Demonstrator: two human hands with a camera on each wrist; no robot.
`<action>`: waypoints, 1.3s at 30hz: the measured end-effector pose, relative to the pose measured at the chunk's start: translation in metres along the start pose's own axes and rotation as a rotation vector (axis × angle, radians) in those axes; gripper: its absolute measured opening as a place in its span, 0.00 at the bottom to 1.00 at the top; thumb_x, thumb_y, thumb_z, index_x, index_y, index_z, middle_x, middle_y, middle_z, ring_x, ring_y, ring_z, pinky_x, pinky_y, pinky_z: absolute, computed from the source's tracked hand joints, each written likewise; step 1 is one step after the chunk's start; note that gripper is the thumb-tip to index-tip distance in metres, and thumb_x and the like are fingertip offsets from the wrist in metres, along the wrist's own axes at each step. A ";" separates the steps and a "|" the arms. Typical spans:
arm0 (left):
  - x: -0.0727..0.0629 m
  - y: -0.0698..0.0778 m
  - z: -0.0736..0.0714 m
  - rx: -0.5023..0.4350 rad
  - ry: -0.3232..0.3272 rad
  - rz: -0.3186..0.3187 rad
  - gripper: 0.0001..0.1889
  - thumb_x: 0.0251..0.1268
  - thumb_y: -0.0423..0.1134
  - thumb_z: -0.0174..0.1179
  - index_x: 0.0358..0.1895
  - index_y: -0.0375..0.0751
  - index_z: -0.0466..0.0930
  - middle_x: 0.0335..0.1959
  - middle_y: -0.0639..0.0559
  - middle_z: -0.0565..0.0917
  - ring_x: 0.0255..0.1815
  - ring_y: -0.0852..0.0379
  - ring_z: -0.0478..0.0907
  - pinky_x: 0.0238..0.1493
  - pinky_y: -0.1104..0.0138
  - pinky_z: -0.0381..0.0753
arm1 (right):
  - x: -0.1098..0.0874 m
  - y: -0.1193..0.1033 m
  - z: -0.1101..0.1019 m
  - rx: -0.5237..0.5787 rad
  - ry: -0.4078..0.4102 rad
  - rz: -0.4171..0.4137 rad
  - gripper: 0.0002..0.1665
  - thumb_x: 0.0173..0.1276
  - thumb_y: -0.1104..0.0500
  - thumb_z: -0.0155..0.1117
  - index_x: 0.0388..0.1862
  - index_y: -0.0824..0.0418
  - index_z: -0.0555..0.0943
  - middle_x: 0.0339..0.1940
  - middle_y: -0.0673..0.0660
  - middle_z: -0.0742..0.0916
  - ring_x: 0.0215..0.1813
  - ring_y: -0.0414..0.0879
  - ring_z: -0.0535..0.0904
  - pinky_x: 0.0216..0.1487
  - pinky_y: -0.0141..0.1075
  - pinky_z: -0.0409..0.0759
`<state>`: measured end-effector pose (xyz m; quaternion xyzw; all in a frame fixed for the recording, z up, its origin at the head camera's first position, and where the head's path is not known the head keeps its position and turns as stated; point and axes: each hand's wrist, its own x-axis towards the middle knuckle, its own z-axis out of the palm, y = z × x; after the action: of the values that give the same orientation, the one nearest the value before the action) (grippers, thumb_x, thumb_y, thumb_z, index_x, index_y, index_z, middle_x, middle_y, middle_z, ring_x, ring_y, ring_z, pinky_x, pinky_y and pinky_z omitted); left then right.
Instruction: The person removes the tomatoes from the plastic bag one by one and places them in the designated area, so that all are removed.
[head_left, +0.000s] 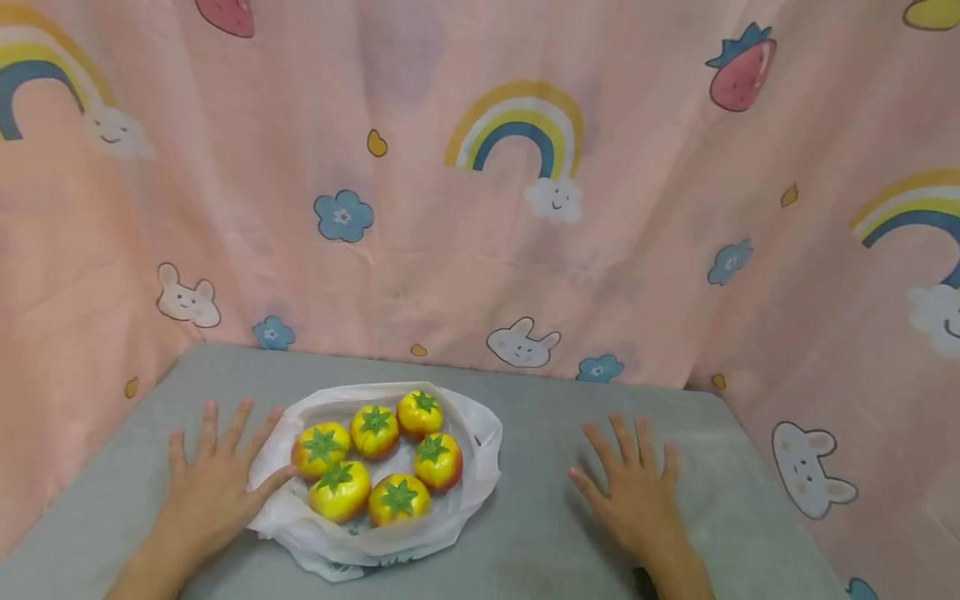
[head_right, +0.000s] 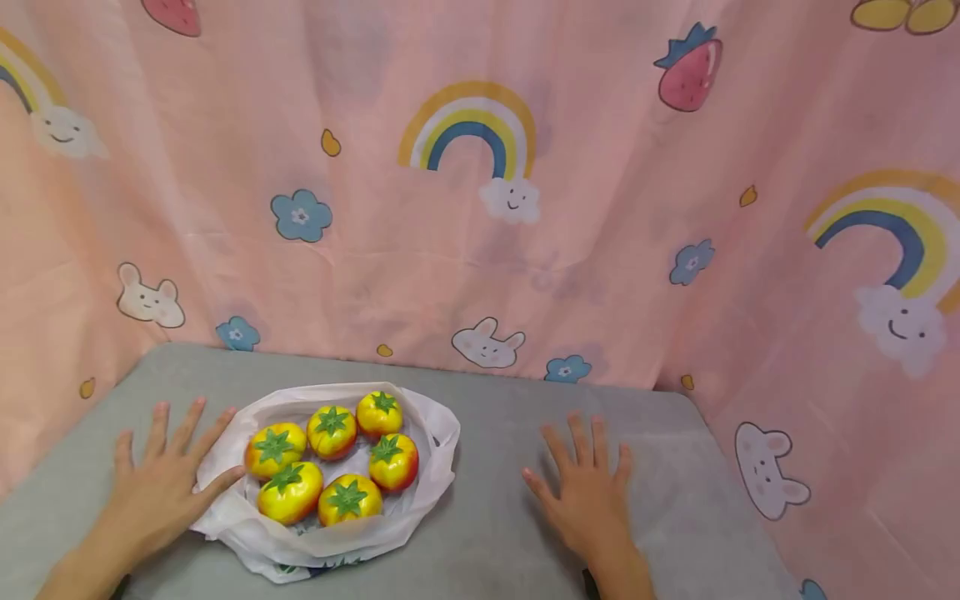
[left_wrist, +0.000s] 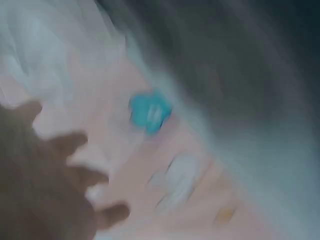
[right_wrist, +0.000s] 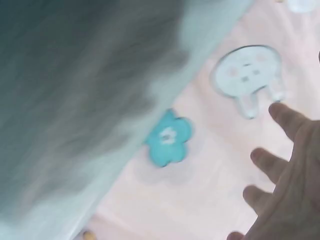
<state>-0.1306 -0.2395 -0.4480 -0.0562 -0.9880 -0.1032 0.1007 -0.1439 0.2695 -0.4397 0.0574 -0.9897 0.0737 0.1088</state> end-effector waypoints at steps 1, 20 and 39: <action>0.001 -0.001 -0.002 -0.011 -0.007 0.003 0.44 0.67 0.71 0.48 0.81 0.62 0.45 0.81 0.35 0.48 0.79 0.24 0.34 0.67 0.23 0.33 | -0.001 -0.005 -0.004 0.008 -0.002 -0.017 0.42 0.71 0.28 0.48 0.78 0.43 0.61 0.82 0.60 0.59 0.83 0.64 0.41 0.70 0.75 0.38; 0.022 -0.012 -0.025 -0.611 -0.342 -0.265 0.39 0.70 0.54 0.59 0.80 0.52 0.53 0.69 0.28 0.69 0.61 0.33 0.74 0.53 0.40 0.81 | 0.015 -0.142 -0.032 0.297 -0.164 -0.188 0.39 0.68 0.36 0.62 0.76 0.43 0.66 0.75 0.49 0.73 0.74 0.52 0.69 0.72 0.60 0.66; 0.023 -0.021 -0.022 -0.868 -0.370 -0.410 0.34 0.71 0.46 0.60 0.73 0.43 0.55 0.57 0.36 0.77 0.47 0.52 0.78 0.45 0.63 0.82 | 0.033 -0.171 0.005 0.444 -0.368 0.042 0.38 0.62 0.42 0.72 0.70 0.47 0.72 0.69 0.51 0.78 0.67 0.52 0.76 0.69 0.57 0.73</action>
<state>-0.1516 -0.2623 -0.4258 0.0850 -0.8462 -0.5096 -0.1305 -0.1549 0.0970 -0.4147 0.0715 -0.9535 0.2790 -0.0893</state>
